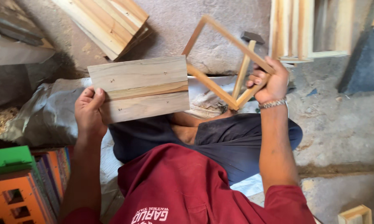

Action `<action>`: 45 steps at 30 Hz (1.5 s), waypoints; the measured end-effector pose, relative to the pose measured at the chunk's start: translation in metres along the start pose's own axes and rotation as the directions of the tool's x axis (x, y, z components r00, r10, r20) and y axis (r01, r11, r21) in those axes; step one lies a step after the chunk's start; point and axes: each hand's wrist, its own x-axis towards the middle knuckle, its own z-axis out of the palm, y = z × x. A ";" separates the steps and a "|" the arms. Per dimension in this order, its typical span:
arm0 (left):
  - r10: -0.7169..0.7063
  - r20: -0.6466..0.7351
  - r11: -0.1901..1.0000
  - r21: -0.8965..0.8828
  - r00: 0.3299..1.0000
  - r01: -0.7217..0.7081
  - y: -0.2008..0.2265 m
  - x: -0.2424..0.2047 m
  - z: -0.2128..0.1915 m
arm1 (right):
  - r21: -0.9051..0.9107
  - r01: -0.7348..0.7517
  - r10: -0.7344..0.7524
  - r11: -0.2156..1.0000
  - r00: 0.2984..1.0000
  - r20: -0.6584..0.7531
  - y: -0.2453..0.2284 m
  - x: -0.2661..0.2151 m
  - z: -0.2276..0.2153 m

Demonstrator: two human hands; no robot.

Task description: The person sits on the floor and assembles small wooden frames by nailing planks together. They use a hammer to drive nails into the wood, occasionally adjusting the pieces and stacking completed frames.

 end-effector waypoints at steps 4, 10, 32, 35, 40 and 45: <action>0.007 -0.012 0.998 -0.068 1.000 -0.008 -0.002 -0.006 -0.006 | -0.175 -0.173 0.192 0.969 0.976 0.099 0.011 0.051 0.021; -0.040 -0.044 0.997 -0.063 0.998 0.037 -0.012 0.002 0.006 | -0.222 -0.139 0.139 0.965 0.990 -0.019 0.022 0.115 0.053; -0.124 0.019 0.989 -0.078 0.992 0.125 -0.058 0.071 0.085 | -0.791 0.427 -0.562 0.438 0.817 0.130 0.044 0.183 -0.018; -0.127 0.016 0.991 -0.031 0.992 0.127 -0.074 0.095 0.113 | -0.723 0.397 -0.487 0.566 0.868 0.095 0.053 0.130 -0.031; 0.071 -0.056 0.890 0.454 0.996 -0.038 -0.105 0.119 0.144 | -0.672 0.408 -0.494 0.618 0.867 0.072 0.073 0.095 -0.039; 0.202 0.057 0.669 0.721 0.978 -0.181 -0.123 0.125 0.136 | -0.783 0.480 -0.482 0.395 0.834 0.269 0.090 0.101 -0.035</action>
